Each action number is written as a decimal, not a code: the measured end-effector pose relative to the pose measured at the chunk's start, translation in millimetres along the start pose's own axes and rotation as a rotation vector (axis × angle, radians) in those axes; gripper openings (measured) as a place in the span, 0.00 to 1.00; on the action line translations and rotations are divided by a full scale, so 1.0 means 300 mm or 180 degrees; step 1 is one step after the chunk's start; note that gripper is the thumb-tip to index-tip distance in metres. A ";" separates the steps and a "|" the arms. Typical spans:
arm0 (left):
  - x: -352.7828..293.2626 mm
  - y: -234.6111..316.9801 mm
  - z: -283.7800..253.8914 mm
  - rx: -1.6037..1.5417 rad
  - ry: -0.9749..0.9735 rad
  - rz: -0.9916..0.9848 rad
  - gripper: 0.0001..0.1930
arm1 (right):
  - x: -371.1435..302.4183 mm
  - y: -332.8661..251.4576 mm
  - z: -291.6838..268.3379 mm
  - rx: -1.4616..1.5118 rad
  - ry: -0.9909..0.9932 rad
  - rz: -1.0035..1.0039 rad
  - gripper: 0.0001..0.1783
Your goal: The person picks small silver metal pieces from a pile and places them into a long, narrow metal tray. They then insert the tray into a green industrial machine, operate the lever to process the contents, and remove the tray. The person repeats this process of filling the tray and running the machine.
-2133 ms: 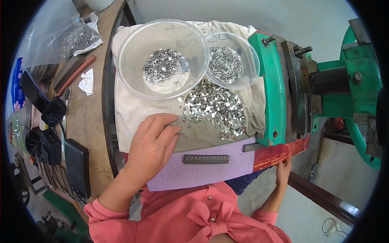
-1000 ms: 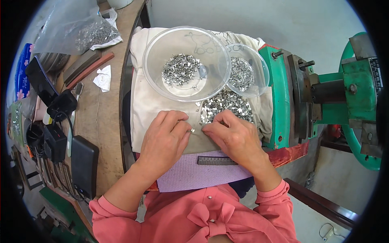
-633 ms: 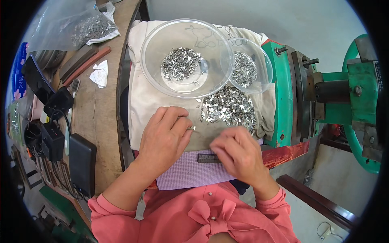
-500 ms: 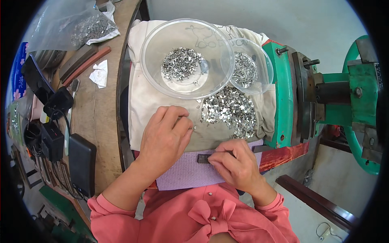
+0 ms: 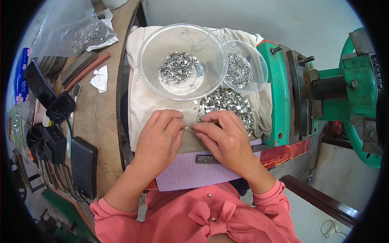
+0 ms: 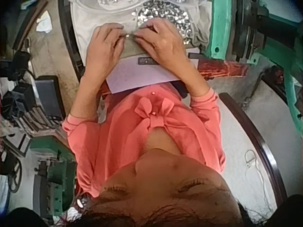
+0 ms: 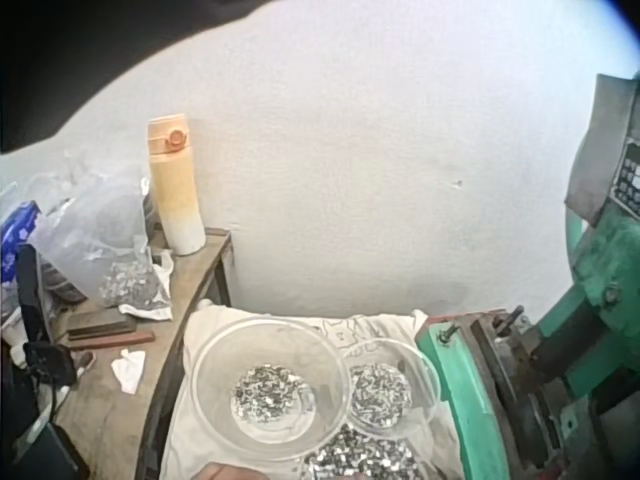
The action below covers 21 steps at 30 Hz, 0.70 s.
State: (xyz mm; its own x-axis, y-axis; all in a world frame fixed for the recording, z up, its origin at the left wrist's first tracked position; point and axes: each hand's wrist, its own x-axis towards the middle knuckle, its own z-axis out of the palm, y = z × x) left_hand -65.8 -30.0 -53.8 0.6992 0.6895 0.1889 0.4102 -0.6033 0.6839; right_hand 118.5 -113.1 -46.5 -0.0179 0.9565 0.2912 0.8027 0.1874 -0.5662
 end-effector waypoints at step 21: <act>0.017 0.008 0.018 0.0180 0.0074 0.0041 0.08 | -0.221 -0.042 -0.050 0.0143 0.0029 0.0285 0.13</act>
State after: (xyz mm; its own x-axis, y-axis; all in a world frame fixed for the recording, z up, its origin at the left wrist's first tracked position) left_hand -58.0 -30.1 -54.9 0.6912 0.6902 0.2141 0.4341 -0.6334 0.6406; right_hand 118.7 -182.2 -47.1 0.0583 0.9678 0.2447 0.7732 0.1113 -0.6243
